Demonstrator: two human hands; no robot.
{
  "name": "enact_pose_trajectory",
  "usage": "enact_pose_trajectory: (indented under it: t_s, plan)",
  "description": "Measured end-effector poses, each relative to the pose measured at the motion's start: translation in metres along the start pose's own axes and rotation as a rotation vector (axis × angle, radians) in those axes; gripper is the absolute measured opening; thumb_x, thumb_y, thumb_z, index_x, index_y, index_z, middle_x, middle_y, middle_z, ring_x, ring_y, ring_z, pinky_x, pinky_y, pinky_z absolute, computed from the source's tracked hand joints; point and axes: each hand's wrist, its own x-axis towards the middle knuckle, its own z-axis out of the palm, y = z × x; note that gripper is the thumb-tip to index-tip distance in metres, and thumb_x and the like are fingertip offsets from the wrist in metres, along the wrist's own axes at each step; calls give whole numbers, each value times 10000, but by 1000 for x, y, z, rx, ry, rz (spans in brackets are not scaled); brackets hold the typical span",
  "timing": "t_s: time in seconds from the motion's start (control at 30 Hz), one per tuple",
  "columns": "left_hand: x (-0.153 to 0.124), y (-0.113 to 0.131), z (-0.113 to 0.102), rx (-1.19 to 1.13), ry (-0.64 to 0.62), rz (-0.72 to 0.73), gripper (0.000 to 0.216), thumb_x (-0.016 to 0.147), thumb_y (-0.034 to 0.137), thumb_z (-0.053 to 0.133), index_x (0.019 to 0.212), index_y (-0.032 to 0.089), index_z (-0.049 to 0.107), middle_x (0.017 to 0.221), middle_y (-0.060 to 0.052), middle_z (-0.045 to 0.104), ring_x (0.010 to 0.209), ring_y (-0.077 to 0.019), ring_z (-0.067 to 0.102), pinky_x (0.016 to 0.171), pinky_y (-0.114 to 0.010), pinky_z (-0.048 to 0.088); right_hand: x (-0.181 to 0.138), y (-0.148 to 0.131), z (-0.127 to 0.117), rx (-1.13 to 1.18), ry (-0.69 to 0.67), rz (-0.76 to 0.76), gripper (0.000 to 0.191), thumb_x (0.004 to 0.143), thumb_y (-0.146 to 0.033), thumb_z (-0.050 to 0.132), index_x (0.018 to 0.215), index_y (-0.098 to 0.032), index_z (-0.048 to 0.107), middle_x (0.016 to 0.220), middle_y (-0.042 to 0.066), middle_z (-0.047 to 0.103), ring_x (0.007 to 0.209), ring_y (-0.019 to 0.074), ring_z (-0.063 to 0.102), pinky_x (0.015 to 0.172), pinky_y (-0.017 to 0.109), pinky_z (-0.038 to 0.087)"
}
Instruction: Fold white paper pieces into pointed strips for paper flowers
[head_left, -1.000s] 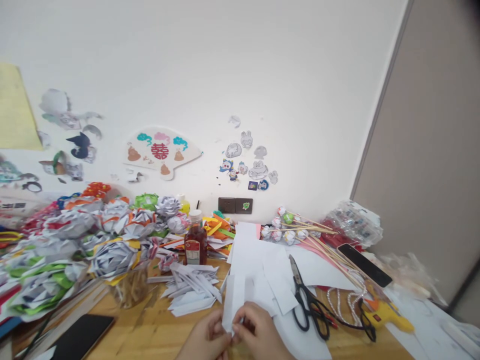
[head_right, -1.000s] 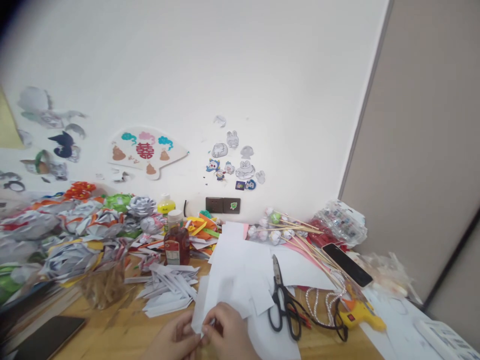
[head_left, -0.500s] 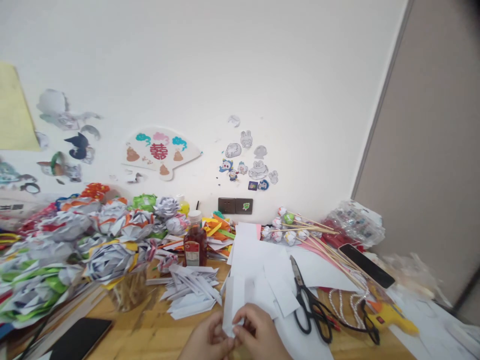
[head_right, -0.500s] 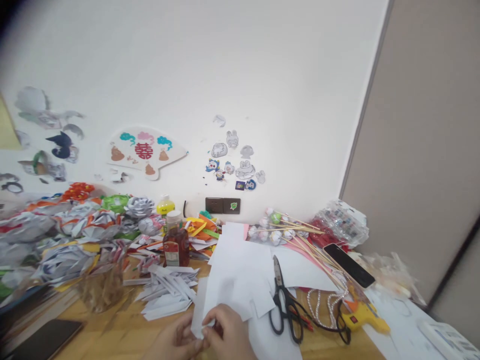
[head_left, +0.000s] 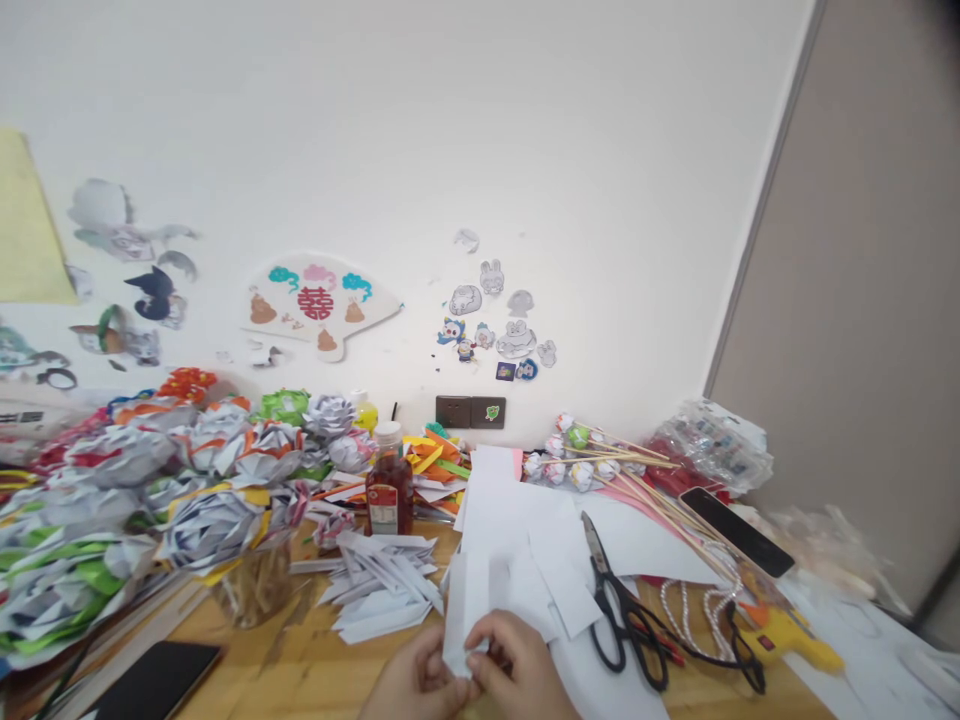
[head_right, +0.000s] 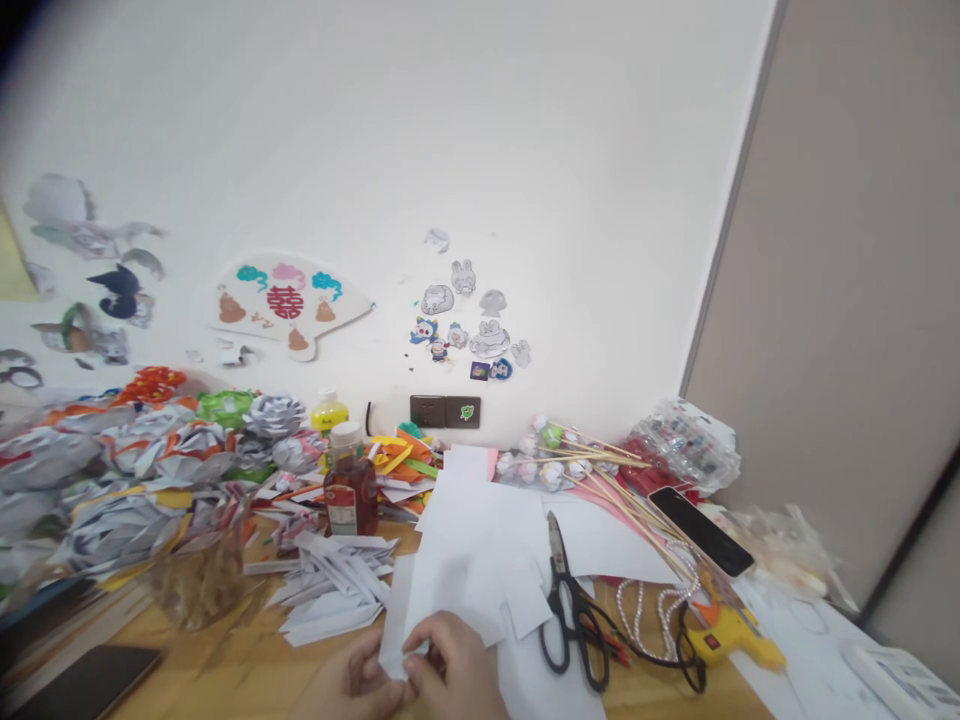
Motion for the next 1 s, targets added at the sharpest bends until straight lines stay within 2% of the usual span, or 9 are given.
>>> enact_pose_trajectory:
  t_s: [0.33, 0.6, 0.73, 1.0]
  plan:
    - [-1, -2, -2, 14, -18, 39, 432, 522, 470, 715, 738, 153, 515, 489, 77, 546, 302, -39, 449, 311, -146, 328, 0, 3, 1, -1, 33, 21, 189, 663, -45, 495, 779, -152, 598, 671, 11, 532, 616, 152, 506, 577, 225, 387]
    - [1, -5, -5, 12, -23, 51, 447, 537, 490, 696, 757, 148, 509, 477, 58, 566, 308, -44, 448, 321, -147, 328, 1, 4, 0, 26, 23, 25, 208, 648, -43, 500, 799, -139, 606, 633, -6, 493, 601, 144, 495, 564, 218, 385]
    - [3, -7, -5, -12, -39, 53, 476, 520, 483, 705, 785, 144, 501, 457, 72, 535, 304, -41, 413, 303, -146, 310, -1, 1, 0, 40, 13, 32, 205, 648, -48, 504, 799, -140, 608, 622, -13, 481, 595, 142, 492, 561, 215, 385]
    - [-3, 2, 0, -50, -21, 49, 389, 563, 447, 693, 751, 159, 511, 461, 92, 488, 329, -51, 441, 326, -146, 301, -2, -3, -1, 39, 44, 38, 197, 670, -60, 495, 812, -147, 601, 705, 16, 545, 636, 151, 509, 589, 224, 393]
